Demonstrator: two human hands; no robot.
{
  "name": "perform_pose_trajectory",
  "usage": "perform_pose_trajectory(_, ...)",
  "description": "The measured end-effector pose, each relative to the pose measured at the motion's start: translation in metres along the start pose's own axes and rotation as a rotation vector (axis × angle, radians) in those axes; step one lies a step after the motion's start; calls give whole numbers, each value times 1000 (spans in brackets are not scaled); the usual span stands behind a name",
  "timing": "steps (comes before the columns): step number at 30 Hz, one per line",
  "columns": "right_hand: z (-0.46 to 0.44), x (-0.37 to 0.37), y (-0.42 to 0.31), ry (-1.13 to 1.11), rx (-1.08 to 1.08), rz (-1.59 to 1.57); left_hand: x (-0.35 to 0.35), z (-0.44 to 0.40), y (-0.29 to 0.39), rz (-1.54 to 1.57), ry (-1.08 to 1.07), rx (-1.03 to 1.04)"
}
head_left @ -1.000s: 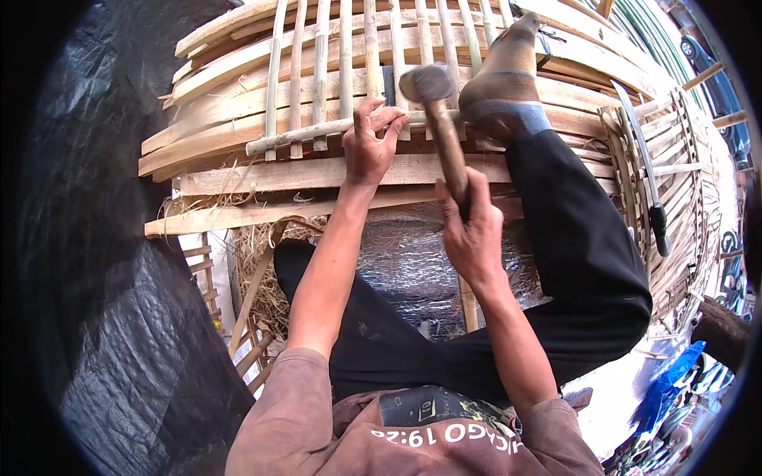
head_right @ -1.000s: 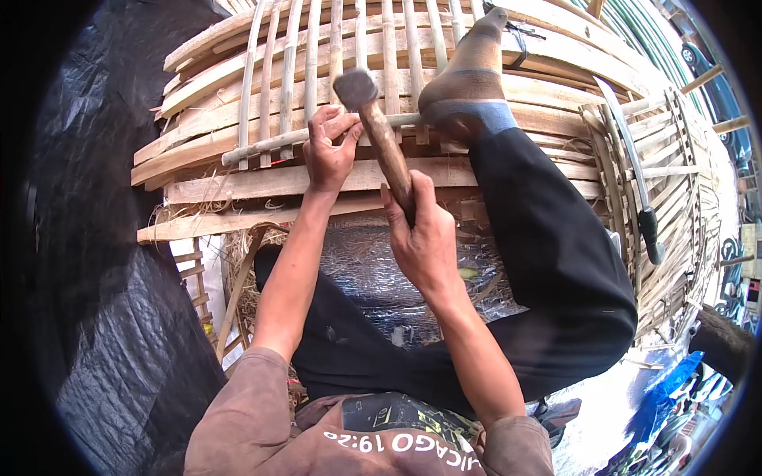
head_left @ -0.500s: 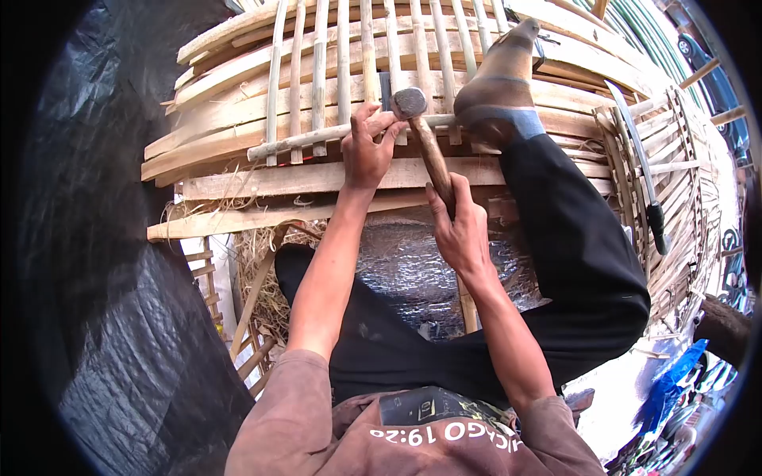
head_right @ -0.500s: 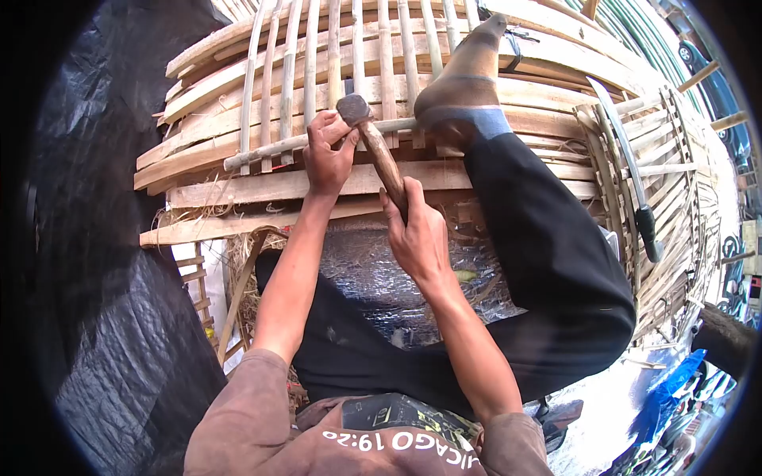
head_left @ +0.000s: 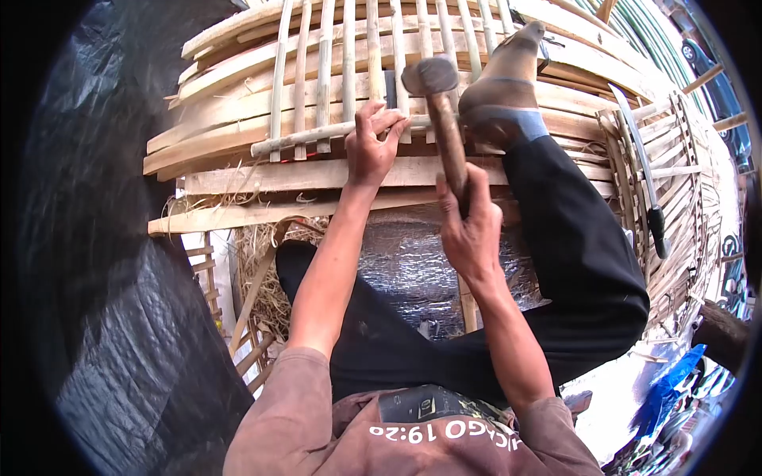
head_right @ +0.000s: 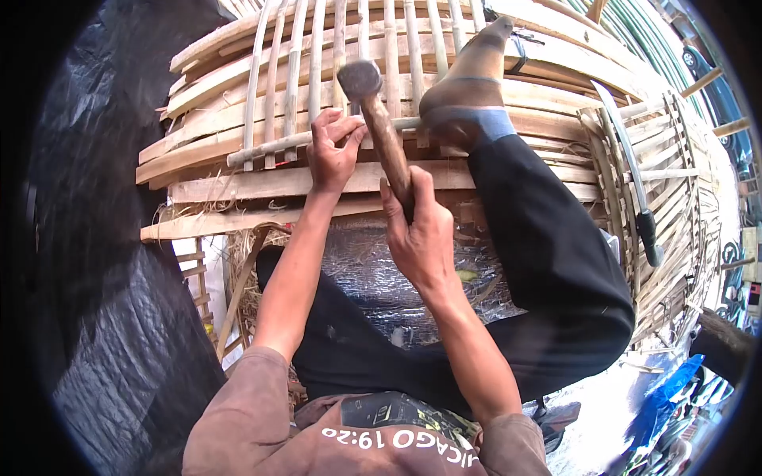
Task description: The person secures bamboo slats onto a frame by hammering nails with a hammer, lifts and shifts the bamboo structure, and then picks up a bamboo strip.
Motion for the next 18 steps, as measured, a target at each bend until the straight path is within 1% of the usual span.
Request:
perform_pose_trajectory(1, 0, -2, -5, 19, -64, -27, 0, 0, 0, -25, 13, 8)
perform_pose_trajectory(2, -1, -1, -3, 17, -63, -28, 0, -1, -1, -27, 13, 7)
perform_pose_trajectory(4, 4, 1, -1, 30, -141, -48, -2, -1, 3, -37, 14, 23)
perform_pose_trajectory(5, 6, 5, 9, 2, -49, -51, -1, -1, 3, -42, 25, 30)
perform_pose_trajectory(6, 7, 10, 26, -32, 0, 33, -1, 0, 2, -38, 27, 34)
perform_pose_trajectory(8, 5, 11, 37, -55, 12, 98, -1, 0, 0, -106, 33, 62)
perform_pose_trajectory(11, 0, 4, -5, -30, 23, -9, -2, 2, 1, -57, 22, 16)
perform_pose_trajectory(12, 0, 2, -15, -11, -8, -15, -1, 0, 1, -27, 21, 1)
perform_pose_trajectory(14, 2, -2, -22, 7, -12, -67, -2, -1, 2, -30, 11, -4)
perform_pose_trajectory(17, 6, 6, 11, -19, 7, 5, -3, -1, 4, -42, 18, 49)
perform_pose_trajectory(18, 2, 9, 20, -65, 48, 105, -3, -1, 3, -56, 4, 37)
Point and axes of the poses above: each hand's wrist, its own z-axis away from the middle knuckle, its own x-axis out of the palm, y = z × x, the point moved 5 cm from there along -z, towards the middle knuckle, and after that the axes turned 12 degrees about -z, right-handed, at the moved point
